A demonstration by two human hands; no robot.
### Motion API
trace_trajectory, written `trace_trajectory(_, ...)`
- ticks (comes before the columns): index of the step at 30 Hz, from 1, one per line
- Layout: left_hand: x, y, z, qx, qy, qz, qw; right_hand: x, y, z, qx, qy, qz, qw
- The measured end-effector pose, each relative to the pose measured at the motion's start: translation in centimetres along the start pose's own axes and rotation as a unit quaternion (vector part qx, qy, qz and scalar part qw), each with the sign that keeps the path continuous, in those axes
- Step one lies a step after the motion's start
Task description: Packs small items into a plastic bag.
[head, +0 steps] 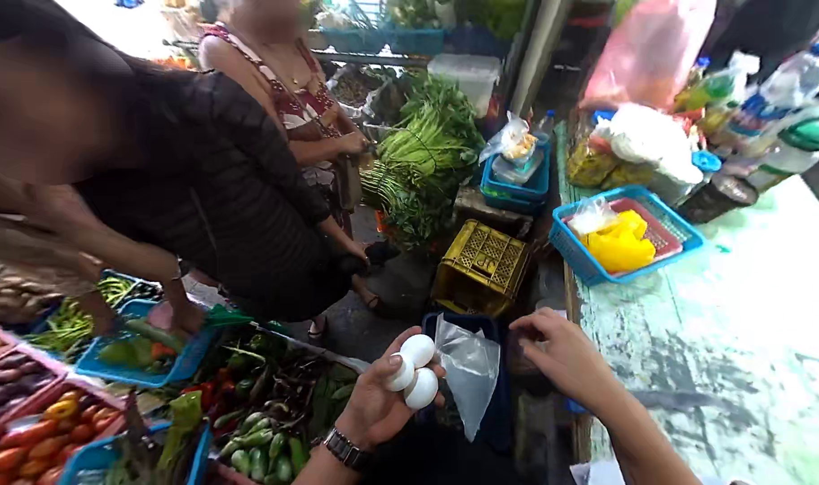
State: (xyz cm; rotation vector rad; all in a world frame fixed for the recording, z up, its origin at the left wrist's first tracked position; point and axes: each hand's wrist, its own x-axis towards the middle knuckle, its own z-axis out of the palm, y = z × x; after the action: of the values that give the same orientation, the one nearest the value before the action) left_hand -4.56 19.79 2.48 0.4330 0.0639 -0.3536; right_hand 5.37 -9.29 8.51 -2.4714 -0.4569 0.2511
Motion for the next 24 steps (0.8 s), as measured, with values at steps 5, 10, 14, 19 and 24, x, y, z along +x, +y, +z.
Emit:
trace_trajectory(5,-1.0,-0.1,0.3,0.008,-0.013,0.003,1.000,0.6,-3.6,-0.1,0.057,-0.088,-0.035,0.994)
trace_trajectory(10,-2.1,-0.1,0.1,0.024,-0.033,0.003,0.999,2.3,-4.6,0.6,0.003,-0.224,-0.058,0.973)
trace_trajectory(14,-3.2,0.1,-0.7,0.025,0.003,0.027,0.999,2.5,-5.0,0.8,-0.006,-0.289,-0.078,0.954)
trace_trajectory(19,-4.0,0.6,-1.4,0.039,0.053,0.061,0.996,3.6,-5.6,3.6,0.083,-0.371,-0.084,0.921)
trace_trajectory(24,-5.3,1.9,-1.9,0.030,0.065,0.084,0.994,4.8,-5.8,5.9,0.192,-0.412,-0.069,0.888)
